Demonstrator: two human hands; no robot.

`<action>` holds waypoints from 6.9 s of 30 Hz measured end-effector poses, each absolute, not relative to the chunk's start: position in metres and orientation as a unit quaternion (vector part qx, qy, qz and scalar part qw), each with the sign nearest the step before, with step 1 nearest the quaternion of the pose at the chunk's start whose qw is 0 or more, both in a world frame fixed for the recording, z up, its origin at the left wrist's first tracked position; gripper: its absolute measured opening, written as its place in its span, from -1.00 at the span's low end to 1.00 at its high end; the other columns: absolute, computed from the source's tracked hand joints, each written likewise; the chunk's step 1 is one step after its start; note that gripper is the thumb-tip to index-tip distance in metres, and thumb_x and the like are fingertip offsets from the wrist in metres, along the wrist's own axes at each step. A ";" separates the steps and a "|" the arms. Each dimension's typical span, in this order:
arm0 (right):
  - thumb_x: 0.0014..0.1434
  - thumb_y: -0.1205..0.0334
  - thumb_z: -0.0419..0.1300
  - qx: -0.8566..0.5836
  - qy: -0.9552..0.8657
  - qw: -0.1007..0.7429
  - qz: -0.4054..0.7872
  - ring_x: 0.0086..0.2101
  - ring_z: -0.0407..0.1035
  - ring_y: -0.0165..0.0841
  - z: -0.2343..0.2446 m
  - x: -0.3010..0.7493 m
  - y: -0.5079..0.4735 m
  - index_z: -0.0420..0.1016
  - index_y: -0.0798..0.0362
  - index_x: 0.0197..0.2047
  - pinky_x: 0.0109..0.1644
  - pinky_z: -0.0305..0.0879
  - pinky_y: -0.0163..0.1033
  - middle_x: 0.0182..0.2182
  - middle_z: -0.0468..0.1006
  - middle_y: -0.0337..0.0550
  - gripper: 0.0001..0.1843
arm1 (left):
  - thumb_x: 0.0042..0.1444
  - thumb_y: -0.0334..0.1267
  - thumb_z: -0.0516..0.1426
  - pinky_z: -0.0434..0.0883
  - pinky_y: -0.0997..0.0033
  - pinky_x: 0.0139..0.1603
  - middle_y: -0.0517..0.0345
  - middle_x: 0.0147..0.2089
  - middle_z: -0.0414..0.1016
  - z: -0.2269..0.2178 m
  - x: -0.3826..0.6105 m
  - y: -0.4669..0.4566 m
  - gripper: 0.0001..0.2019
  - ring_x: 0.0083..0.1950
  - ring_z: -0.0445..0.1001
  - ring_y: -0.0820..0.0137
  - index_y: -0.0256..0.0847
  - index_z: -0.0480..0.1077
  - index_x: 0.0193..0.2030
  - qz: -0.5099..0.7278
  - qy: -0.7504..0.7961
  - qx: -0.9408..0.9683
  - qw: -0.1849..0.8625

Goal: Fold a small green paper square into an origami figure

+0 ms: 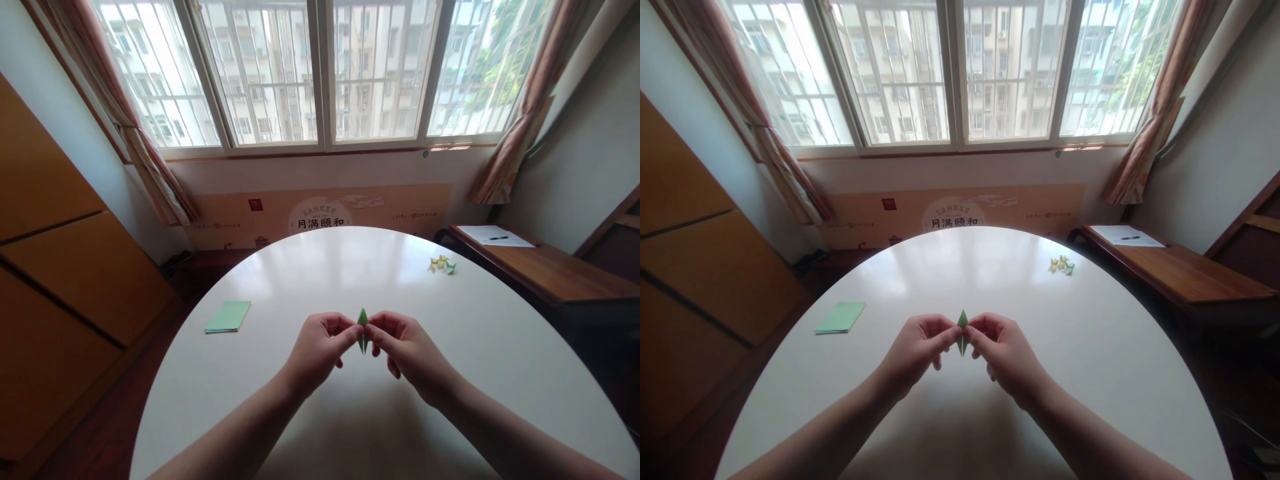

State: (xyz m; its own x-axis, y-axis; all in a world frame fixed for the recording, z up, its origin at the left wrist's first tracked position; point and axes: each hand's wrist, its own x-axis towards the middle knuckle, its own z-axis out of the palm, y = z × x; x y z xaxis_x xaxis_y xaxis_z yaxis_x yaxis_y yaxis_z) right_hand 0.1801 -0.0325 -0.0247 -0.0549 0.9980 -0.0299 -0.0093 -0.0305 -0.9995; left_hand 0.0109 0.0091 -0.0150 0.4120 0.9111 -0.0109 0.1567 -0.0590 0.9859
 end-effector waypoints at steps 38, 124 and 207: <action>-0.04 0.02 0.47 -0.396 -0.402 0.566 0.601 -0.35 0.42 -0.30 -0.019 0.173 -0.039 0.57 0.07 -0.29 -0.59 0.27 -0.40 -0.39 0.52 -0.16 -0.65 | 0.15 -0.39 0.24 0.41 0.54 -0.48 0.03 -0.23 0.58 -0.005 0.007 0.001 -0.95 -0.31 0.54 0.40 -0.24 0.57 -0.31 0.457 0.327 0.776 0.285; 0.20 0.05 0.32 -0.389 -0.544 0.550 0.500 -0.34 0.41 -0.25 -0.019 0.176 -0.046 0.66 0.03 -0.18 -0.50 0.40 -0.28 -0.39 0.55 -0.10 -0.76 | 0.08 -0.52 0.18 0.47 0.55 -0.51 0.00 -0.19 0.54 0.008 0.006 -0.010 -0.85 -0.20 0.52 0.33 -0.23 0.53 -0.30 0.475 0.274 0.826 0.128; 0.08 0.11 0.43 -0.403 -0.537 0.490 0.556 -0.41 0.48 -0.28 -0.022 0.193 -0.036 0.68 0.09 -0.18 -0.64 0.37 -0.39 -0.43 0.61 -0.06 -0.73 | 0.06 -0.28 0.26 0.32 0.61 -0.59 0.15 -0.50 0.51 0.014 0.004 -0.001 -0.88 -0.51 0.42 0.49 -0.31 0.53 -0.38 0.293 0.415 0.666 0.546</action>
State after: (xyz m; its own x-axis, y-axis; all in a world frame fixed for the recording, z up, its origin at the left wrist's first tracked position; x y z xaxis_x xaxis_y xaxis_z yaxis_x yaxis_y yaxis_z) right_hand 0.1926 -0.0361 -0.0218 -0.1952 0.9776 0.0789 -0.1116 0.0577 -0.9921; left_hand 0.0040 -0.0012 0.0137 0.4838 0.8730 -0.0622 0.2324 -0.0596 0.9708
